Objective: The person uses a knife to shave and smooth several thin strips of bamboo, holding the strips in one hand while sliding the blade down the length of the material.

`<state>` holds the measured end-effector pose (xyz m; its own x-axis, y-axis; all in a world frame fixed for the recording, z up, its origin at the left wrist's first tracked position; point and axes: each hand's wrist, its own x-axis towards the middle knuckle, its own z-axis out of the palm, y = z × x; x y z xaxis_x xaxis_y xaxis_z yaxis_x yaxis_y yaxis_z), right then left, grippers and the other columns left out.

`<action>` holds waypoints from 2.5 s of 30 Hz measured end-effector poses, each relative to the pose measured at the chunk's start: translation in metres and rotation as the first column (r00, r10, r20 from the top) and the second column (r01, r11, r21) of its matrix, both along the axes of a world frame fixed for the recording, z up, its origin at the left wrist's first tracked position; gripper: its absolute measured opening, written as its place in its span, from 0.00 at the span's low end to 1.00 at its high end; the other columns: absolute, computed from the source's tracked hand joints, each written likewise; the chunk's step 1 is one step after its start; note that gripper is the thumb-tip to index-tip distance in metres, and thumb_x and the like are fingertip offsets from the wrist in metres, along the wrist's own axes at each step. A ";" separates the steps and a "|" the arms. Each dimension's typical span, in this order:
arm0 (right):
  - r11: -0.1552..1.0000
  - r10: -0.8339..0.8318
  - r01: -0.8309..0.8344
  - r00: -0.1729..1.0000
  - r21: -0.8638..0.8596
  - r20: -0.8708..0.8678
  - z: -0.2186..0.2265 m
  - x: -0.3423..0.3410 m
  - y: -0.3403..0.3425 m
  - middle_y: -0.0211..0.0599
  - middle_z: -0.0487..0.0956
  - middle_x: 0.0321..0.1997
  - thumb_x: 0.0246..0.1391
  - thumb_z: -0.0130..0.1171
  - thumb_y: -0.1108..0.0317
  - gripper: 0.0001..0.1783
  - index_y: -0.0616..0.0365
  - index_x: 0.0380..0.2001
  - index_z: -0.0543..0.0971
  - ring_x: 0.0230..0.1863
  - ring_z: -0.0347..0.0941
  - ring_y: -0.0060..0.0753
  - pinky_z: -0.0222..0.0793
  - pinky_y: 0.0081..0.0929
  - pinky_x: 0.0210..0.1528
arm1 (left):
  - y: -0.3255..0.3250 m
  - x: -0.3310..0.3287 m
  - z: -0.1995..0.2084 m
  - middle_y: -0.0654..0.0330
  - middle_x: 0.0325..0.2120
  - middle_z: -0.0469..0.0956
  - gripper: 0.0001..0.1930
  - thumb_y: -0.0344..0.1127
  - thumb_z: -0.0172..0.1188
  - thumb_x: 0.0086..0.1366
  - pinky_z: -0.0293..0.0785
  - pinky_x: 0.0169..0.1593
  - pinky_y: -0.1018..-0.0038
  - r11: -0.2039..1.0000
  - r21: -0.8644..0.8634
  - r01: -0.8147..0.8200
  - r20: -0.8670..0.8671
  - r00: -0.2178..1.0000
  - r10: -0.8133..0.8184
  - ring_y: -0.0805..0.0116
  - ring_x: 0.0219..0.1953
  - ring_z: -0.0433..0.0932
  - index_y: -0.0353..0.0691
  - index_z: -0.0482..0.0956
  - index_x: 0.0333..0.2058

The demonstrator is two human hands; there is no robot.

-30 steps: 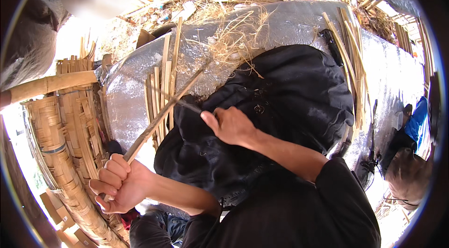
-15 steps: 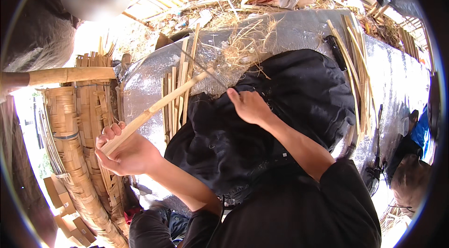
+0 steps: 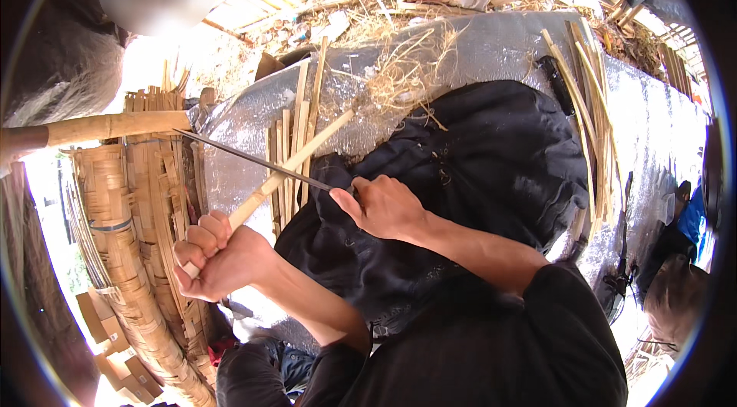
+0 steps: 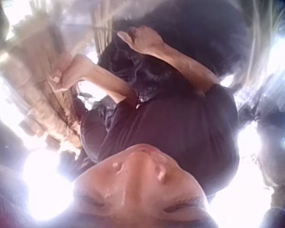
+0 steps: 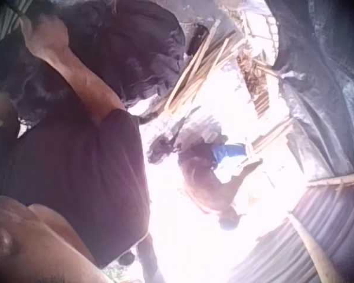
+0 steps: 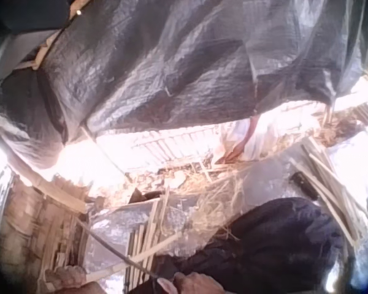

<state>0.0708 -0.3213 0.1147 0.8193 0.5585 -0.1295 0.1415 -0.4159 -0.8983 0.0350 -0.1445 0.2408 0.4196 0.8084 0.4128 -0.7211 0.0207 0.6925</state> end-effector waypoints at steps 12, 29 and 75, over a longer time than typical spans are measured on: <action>0.998 0.066 -0.066 0.998 -0.008 -0.012 0.032 0.010 -0.013 0.61 0.78 0.21 0.67 0.45 0.39 0.37 0.64 0.24 0.79 0.27 0.77 0.69 0.75 0.57 0.32 | -0.053 0.016 0.000 0.68 0.13 0.48 0.20 0.49 0.45 0.69 0.43 0.27 0.71 0.961 0.215 0.172 -0.006 0.985 -0.174 0.76 0.18 0.41 0.49 0.53 0.21; 0.987 -0.051 0.052 0.999 -0.150 0.011 -0.019 0.005 0.016 0.57 0.76 0.15 0.67 0.48 0.41 0.33 0.63 0.23 0.76 0.20 0.76 0.63 0.74 0.53 0.25 | 0.017 0.001 -0.005 0.69 0.12 0.46 0.20 0.48 0.50 0.62 0.45 0.24 0.74 0.961 -0.031 -0.276 -0.030 0.961 0.275 0.75 0.16 0.44 0.52 0.53 0.17; 0.963 -0.080 0.063 0.995 -0.261 -0.055 -0.052 0.016 -0.001 0.63 0.80 0.24 0.68 0.43 0.38 0.40 0.68 0.26 0.82 0.33 0.80 0.65 0.77 0.55 0.36 | -0.009 0.016 0.008 0.70 0.12 0.47 0.20 0.45 0.49 0.60 0.45 0.20 0.75 0.853 -0.069 -0.517 -0.058 0.856 0.514 0.74 0.13 0.47 0.53 0.50 0.14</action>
